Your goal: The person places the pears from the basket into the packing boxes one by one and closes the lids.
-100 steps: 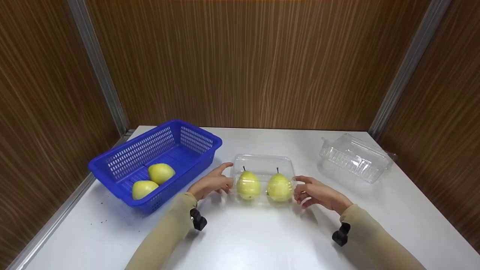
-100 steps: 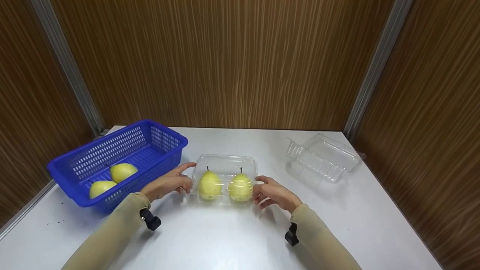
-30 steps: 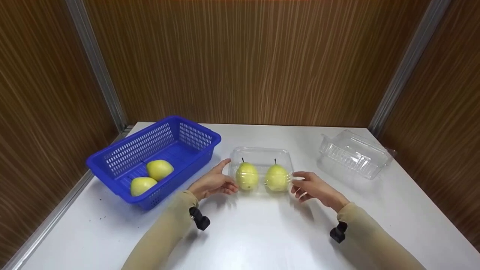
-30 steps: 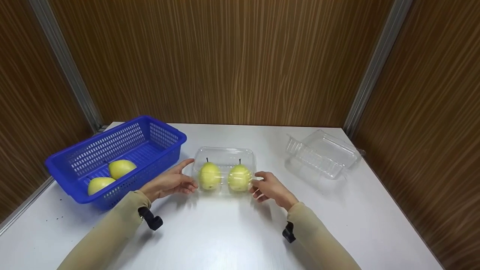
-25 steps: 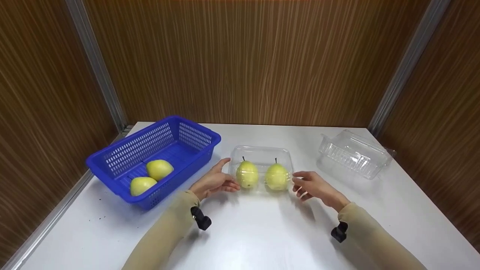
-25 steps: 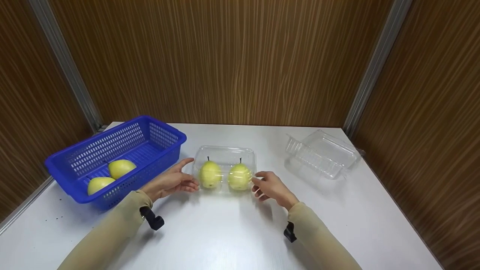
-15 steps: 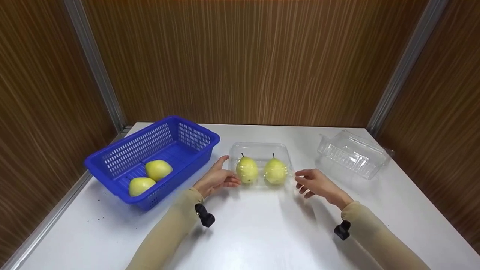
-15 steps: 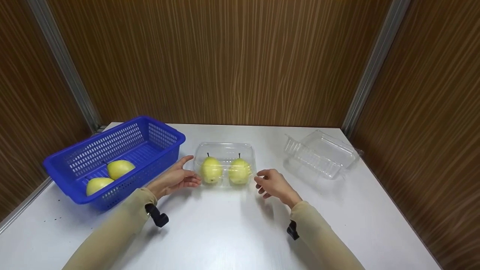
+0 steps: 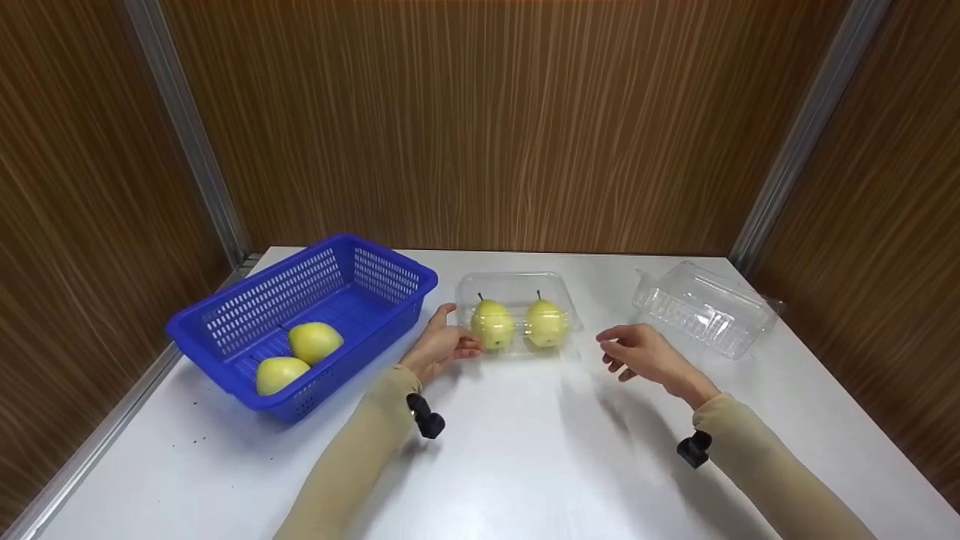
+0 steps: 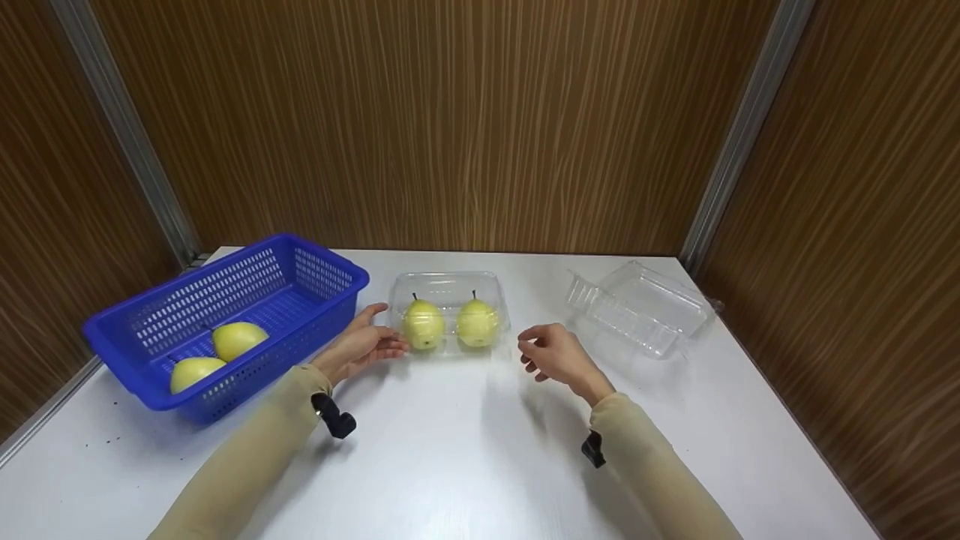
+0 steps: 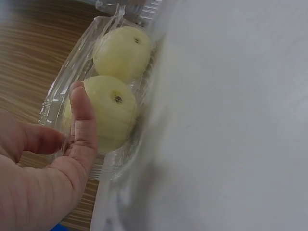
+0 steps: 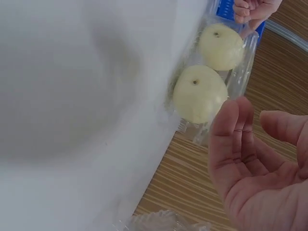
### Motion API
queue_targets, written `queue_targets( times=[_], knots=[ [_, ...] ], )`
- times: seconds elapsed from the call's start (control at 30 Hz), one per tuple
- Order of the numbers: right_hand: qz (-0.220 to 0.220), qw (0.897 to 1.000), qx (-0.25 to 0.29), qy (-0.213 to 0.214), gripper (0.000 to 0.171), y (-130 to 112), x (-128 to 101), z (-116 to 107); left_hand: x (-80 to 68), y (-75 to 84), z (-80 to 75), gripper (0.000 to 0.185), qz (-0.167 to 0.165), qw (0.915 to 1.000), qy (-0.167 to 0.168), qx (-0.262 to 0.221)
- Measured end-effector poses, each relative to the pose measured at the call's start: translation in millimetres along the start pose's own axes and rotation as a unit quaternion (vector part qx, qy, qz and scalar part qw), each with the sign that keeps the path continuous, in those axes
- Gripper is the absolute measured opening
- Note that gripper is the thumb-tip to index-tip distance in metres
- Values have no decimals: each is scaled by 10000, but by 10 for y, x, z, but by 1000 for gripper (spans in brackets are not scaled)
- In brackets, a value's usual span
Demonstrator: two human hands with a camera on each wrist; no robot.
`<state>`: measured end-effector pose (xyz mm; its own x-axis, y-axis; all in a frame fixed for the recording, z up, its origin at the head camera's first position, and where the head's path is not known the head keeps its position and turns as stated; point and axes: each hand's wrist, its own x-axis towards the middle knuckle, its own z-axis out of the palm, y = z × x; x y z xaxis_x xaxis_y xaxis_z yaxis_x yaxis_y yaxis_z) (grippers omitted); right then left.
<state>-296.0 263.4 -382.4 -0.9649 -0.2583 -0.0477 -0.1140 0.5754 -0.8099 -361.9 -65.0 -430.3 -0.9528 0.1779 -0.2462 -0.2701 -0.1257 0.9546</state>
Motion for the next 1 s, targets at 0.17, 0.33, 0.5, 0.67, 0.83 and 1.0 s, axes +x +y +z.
queue_targets(
  times=[0.17, 0.33, 0.5, 0.67, 0.83, 1.0],
  knots=[
    [-160, 9997, -26, 195, 32, -95, -20, -168, 88, 24, 57, 78, 93, 9998, 158, -113],
    [-245, 9986, -111, 445, 30, -175, -35, -326, 183, 35, 95, 74, 195, 9991, 321, -197],
    [-357, 9952, -405, 814, 27, -210, -67, -460, 276, 45, 111, 68, 236, 9976, 542, -362],
    [-549, 9864, -731, 1365, 22, -184, -120, -607, 379, 59, 131, 64, 312, 9946, 680, -716],
    [-572, 9773, -978, 1790, 21, -94, -162, -709, 428, 69, 126, 58, 296, 9921, 848, -878],
    [-387, 9683, -1436, 2009, 24, -15, -223, -809, 420, 84, 101, 51, 300, 9919, 914, -829]
  ],
)
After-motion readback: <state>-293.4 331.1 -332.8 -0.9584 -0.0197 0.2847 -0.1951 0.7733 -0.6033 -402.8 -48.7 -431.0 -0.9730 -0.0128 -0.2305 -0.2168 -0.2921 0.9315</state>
